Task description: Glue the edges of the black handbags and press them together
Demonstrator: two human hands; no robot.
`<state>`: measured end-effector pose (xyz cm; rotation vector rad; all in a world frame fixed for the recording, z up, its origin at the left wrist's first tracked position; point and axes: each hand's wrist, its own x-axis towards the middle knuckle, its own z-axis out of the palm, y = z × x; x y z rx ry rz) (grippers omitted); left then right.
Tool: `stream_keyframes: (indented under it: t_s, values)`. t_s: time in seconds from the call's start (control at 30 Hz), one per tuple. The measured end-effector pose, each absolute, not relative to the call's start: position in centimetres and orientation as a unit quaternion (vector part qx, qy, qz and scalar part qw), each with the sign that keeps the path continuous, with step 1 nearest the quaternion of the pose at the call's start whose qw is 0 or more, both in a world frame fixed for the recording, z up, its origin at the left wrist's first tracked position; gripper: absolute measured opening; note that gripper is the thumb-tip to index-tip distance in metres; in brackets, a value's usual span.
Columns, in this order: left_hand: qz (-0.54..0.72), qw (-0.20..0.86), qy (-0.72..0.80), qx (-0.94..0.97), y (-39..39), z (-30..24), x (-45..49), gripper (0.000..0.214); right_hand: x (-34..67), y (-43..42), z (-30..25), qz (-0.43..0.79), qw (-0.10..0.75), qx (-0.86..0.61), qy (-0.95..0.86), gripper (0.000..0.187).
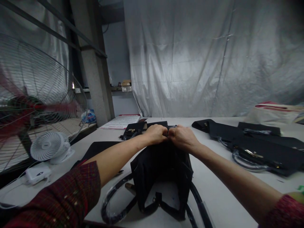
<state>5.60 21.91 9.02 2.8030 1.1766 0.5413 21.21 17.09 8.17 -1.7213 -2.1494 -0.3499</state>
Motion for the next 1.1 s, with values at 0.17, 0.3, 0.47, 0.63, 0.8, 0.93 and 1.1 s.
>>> stream_keyframes:
  t_s: [0.17, 0.3, 0.47, 0.63, 0.8, 0.93, 1.1]
  values:
    - [0.190, 0.046, 0.423, 0.885, 21.6, 9.3, 5.7, 0.013, 22.8, 16.7, 8.2, -0.091, 0.222, -0.609, -0.756, 0.013]
    - [0.202, 0.085, 0.483, 0.848, 21.3, 9.3, 5.1, 0.014, 23.8, 16.7, 7.8, -0.042, 0.278, -0.590, -0.757, 0.024]
    - [0.216, 0.122, 0.549, 0.798, 20.7, 9.0, 3.9, 0.014, 24.6, 16.4, 7.3, 0.064, 0.355, -0.555, -0.750, 0.020]
    - [0.256, 0.104, 0.604, 0.747, 20.4, 8.0, 0.3, 0.014, 26.1, 13.9, 6.4, 0.187, 0.451, -0.545, -0.681, 0.034]
    - [0.244, 0.044, 0.635, 0.732, 20.3, 7.2, -1.9, 0.011, 25.6, 10.7, 4.5, 0.313, 0.418, -0.524, -0.673, 0.059]
    - [0.204, -0.035, 0.548, 0.810, 19.4, 7.8, -1.2, 0.040, 24.2, 10.1, 3.3, 0.332, 0.400, -0.529, -0.671, 0.074]
    - [0.170, -0.100, 0.318, 0.927, 18.5, 8.8, 0.3, 0.072, 23.9, 11.1, 2.8, 0.351, 0.423, -0.502, -0.668, 0.056]
